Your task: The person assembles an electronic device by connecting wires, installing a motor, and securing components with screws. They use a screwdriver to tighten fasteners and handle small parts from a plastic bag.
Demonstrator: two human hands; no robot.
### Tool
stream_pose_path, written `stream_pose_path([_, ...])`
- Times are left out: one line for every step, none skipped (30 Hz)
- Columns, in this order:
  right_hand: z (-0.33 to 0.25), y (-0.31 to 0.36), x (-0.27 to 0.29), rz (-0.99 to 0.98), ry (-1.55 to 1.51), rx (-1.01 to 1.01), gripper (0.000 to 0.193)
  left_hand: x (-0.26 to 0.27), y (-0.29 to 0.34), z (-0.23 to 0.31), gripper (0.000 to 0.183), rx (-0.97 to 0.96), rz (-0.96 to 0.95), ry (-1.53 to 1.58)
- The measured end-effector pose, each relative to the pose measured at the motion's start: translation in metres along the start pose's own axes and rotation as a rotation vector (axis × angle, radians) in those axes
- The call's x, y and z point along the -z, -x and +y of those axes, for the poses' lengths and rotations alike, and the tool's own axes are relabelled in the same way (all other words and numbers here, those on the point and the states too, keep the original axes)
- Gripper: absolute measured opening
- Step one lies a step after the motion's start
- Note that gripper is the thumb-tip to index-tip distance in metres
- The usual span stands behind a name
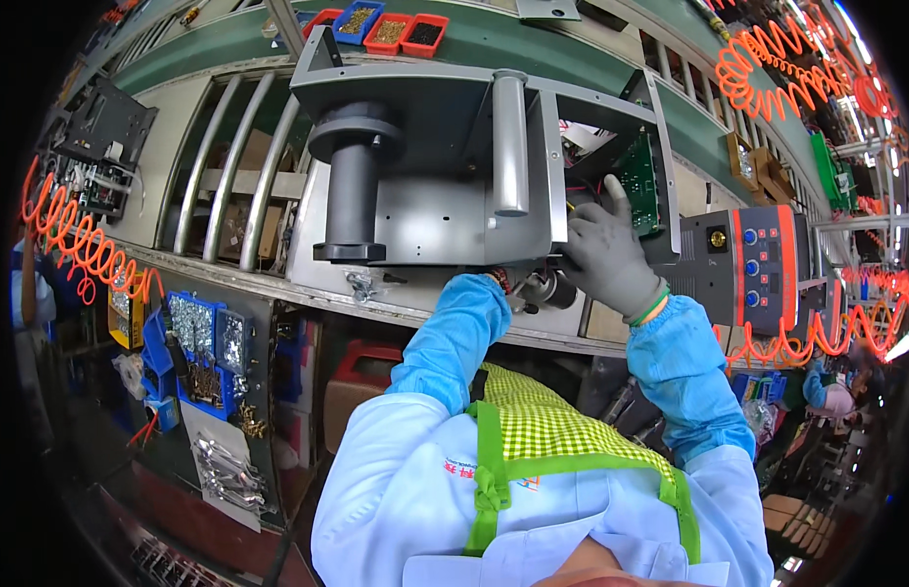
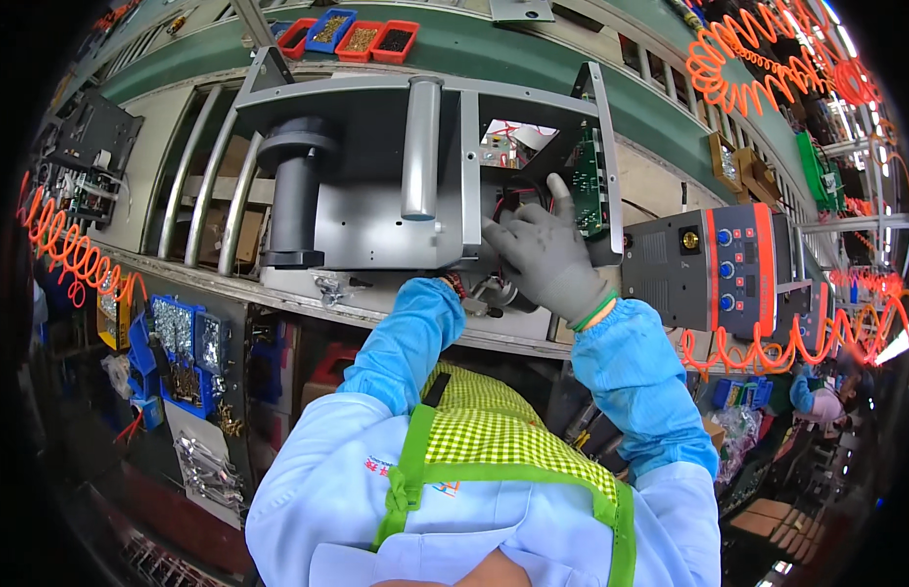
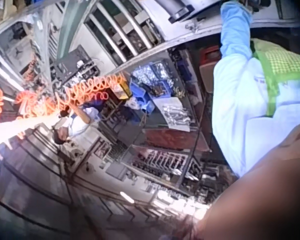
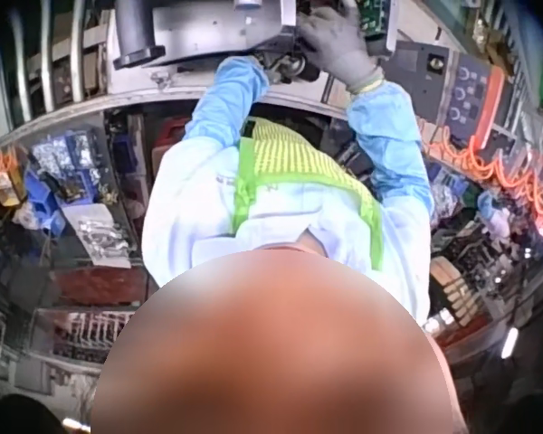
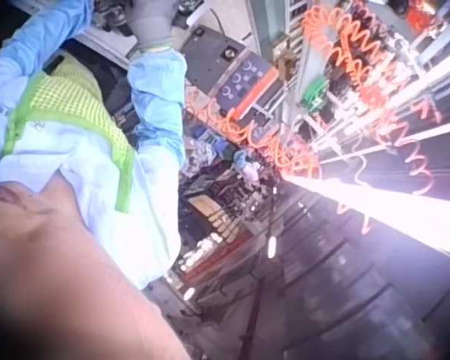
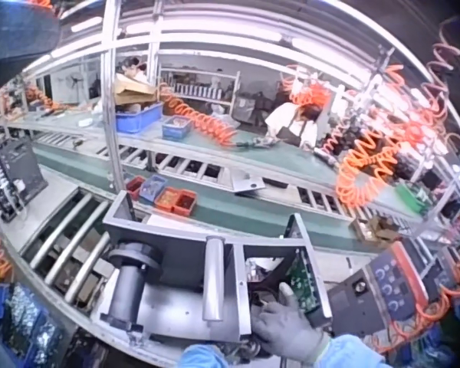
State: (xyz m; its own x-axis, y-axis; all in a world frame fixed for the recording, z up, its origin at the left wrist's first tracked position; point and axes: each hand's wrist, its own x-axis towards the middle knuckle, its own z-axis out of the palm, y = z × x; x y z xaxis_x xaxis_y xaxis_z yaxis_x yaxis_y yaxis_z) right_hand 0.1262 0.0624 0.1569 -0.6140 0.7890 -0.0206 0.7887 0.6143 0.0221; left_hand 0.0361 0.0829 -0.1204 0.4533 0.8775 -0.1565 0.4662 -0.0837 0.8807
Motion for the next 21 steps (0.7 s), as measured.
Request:
stream_pose_path([0.002,-0.002,-0.003,0.048,-0.029,0.025,0.039,0.002,0.0,0.001,0.043,-0.001,-0.012,0.008])
stream_pose_path([0.003,-0.002,-0.005,0.097,-0.057,0.049,0.039,0.0,0.003,0.003,0.043,0.0,-0.027,0.016])
stream_pose_path([0.004,-0.002,-0.006,0.074,-0.052,0.063,0.038,0.0,0.006,0.005,0.044,0.007,-0.056,0.022])
stream_pose_path([0.005,-0.001,-0.006,0.051,-0.046,0.076,0.037,0.001,0.008,0.007,0.044,0.014,-0.08,0.028])
stream_pose_path([0.005,0.002,-0.008,0.018,-0.043,0.092,0.036,0.0,0.013,0.009,0.044,0.027,-0.109,0.04])
stream_pose_path([0.008,0.004,-0.011,0.039,-0.031,0.102,0.035,0.002,0.017,0.008,0.044,0.046,-0.143,0.04])
stream_pose_path([0.009,0.005,-0.014,0.041,-0.023,0.081,0.035,0.004,0.021,0.006,0.045,0.072,-0.18,0.021])
stream_pose_path([0.01,0.003,-0.017,0.049,-0.013,0.059,0.035,0.009,0.025,0.002,0.045,0.096,-0.208,-0.04])
stream_pose_path([0.011,0.002,-0.018,0.057,-0.003,0.038,0.035,0.01,0.031,0.001,0.045,0.122,-0.231,-0.107])
stream_pose_path([0.013,0.002,-0.019,0.017,0.02,0.004,0.041,0.005,0.035,-0.003,0.038,0.09,-0.19,-0.347])
stream_pose_path([0.013,0.001,-0.019,0.029,0.037,-0.04,0.043,0.015,0.041,0.006,0.035,0.113,-0.148,-0.39])
stream_pose_path([0.013,0.001,-0.02,0.036,0.049,-0.08,0.045,0.029,0.052,0.022,0.033,0.143,-0.108,-0.429])
stream_pose_path([0.011,0.003,-0.02,0.035,0.063,-0.122,0.047,0.034,0.064,0.033,0.032,0.17,-0.072,-0.463])
stream_pose_path([0.011,0.002,-0.023,0.082,0.08,-0.143,0.049,0.033,0.072,0.037,0.032,0.079,0.142,-0.487])
stream_pose_path([0.011,0.001,-0.027,0.13,0.1,-0.154,0.05,0.036,0.076,0.039,0.03,0.081,0.127,-0.522])
stream_pose_path([0.013,0.0,-0.031,0.178,0.121,-0.165,0.05,0.04,0.08,0.041,0.028,0.084,0.113,-0.556])
stream_pose_path([0.014,0.0,-0.034,0.225,0.139,-0.18,0.051,0.045,0.085,0.044,0.027,0.085,0.095,-0.591])
stream_pose_path([0.015,-0.001,-0.037,0.239,0.127,-0.258,0.051,0.05,0.093,0.045,0.023,0.068,0.095,-0.614])
stream_pose_path([0.016,-0.006,-0.04,0.253,0.116,-0.336,0.051,0.058,0.104,0.042,0.019,0.051,0.094,-0.637])
stream_pose_path([0.014,-0.008,-0.041,0.264,0.101,-0.404,0.051,0.053,0.118,0.019,0.021,-0.051,0.216,-0.608])
stream_pose_path([0.013,-0.012,-0.042,0.21,0.085,-0.488,0.053,0.06,0.13,0.013,0.021,-0.028,0.222,-0.616])
